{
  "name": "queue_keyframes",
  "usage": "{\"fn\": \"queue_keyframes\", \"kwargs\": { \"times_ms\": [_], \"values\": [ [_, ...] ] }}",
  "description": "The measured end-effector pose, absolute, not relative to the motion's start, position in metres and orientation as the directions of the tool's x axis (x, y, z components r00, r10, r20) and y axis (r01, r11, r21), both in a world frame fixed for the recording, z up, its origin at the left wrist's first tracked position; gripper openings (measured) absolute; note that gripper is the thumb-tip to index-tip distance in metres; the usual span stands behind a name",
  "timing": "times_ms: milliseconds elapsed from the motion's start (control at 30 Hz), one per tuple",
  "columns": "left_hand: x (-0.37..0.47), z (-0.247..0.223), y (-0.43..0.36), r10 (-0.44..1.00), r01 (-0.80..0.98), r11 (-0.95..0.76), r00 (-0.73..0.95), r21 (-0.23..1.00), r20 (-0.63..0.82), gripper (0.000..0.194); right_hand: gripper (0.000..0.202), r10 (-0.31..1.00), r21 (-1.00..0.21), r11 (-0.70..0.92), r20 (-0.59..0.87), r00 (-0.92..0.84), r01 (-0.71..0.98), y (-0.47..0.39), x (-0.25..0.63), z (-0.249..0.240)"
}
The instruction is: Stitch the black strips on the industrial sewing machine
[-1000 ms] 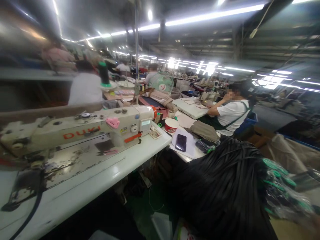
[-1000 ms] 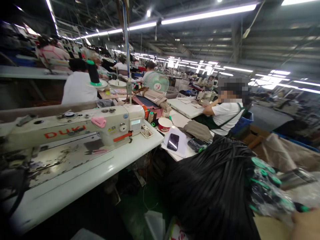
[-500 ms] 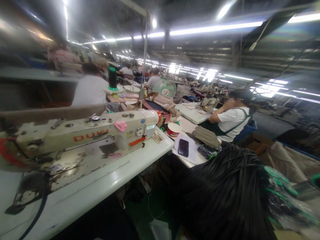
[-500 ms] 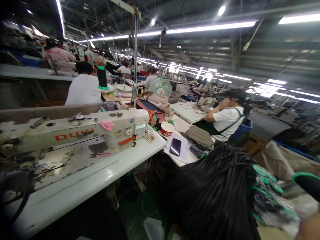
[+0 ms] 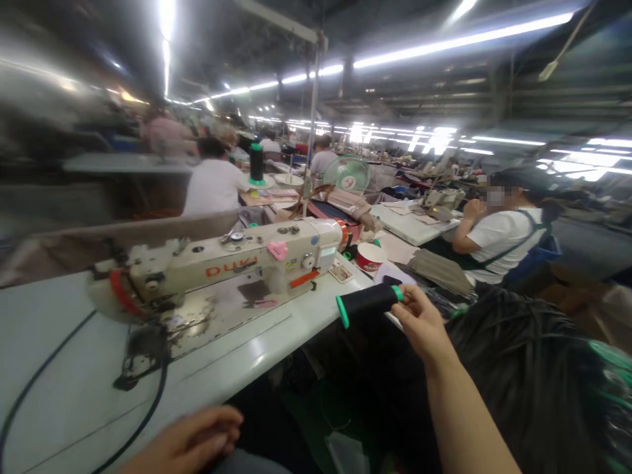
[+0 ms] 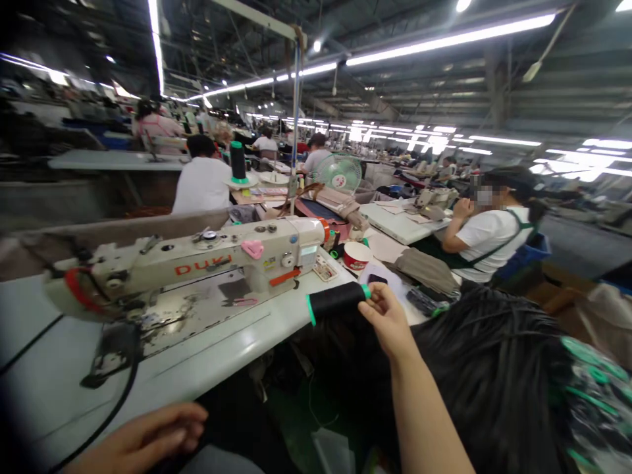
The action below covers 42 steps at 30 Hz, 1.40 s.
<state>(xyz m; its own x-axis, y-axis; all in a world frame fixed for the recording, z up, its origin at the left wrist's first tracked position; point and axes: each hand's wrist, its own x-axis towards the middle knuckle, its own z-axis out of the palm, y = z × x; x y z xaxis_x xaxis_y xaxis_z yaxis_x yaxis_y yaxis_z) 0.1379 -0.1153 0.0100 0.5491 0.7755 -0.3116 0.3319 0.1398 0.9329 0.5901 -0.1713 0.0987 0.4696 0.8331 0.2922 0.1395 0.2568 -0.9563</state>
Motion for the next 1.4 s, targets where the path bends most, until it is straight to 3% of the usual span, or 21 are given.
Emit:
{"fn": "queue_keyframes", "kwargs": {
  "times_ms": [67, 233, 333, 467, 667, 833, 1067, 1200, 1400],
  "values": [
    [0.148, 0.018, -0.109, 0.734, 0.217, 0.209, 0.610, 0.953, -0.300, 0.048, 0.048, 0.911, -0.971, 0.234, 0.238, 0.335, 0.055, -0.148, 0.558, 0.085],
    [0.173, 0.037, -0.096, 0.872, 0.000, 0.228, 0.444, 0.974, -0.204, 0.054, 0.049, 0.992, -0.985, 0.115, 0.108, 0.063, -0.127, -0.115, 0.484, 0.054],
    [0.175, 0.037, -0.093, 0.928, 0.028, 0.122, 0.352, 0.992, -0.124, 0.054, 0.045, 0.997, -0.983, 0.016, 0.028, -0.065, -0.182, -0.110, 0.456, 0.045],
    [0.173, 0.041, -0.092, 0.879, 0.083, 0.108, 0.457, 0.991, -0.134, 0.053, 0.044, 0.986, -0.982, -0.059, -0.029, -0.163, -0.180, -0.107, 0.439, 0.043],
    [0.187, 0.047, -0.093, 0.797, 0.112, 0.251, 0.540, 0.961, -0.271, 0.050, 0.048, 0.988, -0.980, -0.072, -0.044, -0.146, -0.186, -0.103, 0.420, 0.042],
    [0.187, 0.044, -0.098, 0.834, -0.116, 0.410, 0.449, 0.905, -0.321, 0.050, 0.036, 0.998, -0.968, -0.063, -0.059, -0.025, -0.242, -0.109, 0.401, 0.029],
    [0.179, 0.044, -0.096, 0.926, -0.250, 0.337, 0.265, 0.908, -0.270, 0.048, 0.033, 0.940, -0.916, -0.238, -0.134, -0.313, -0.323, -0.139, 0.371, 0.021],
    [0.178, 0.042, -0.095, 0.936, -0.327, 0.342, 0.198, 0.881, -0.290, 0.050, 0.034, 0.919, -0.939, -0.265, -0.176, -0.352, -0.221, -0.146, 0.370, 0.029],
    [0.173, 0.036, -0.094, 0.919, -0.503, 0.379, 0.104, 0.777, -0.381, 0.046, 0.042, 0.981, -0.989, -0.120, -0.105, -0.160, -0.084, -0.139, 0.387, 0.037]
  ]
}}
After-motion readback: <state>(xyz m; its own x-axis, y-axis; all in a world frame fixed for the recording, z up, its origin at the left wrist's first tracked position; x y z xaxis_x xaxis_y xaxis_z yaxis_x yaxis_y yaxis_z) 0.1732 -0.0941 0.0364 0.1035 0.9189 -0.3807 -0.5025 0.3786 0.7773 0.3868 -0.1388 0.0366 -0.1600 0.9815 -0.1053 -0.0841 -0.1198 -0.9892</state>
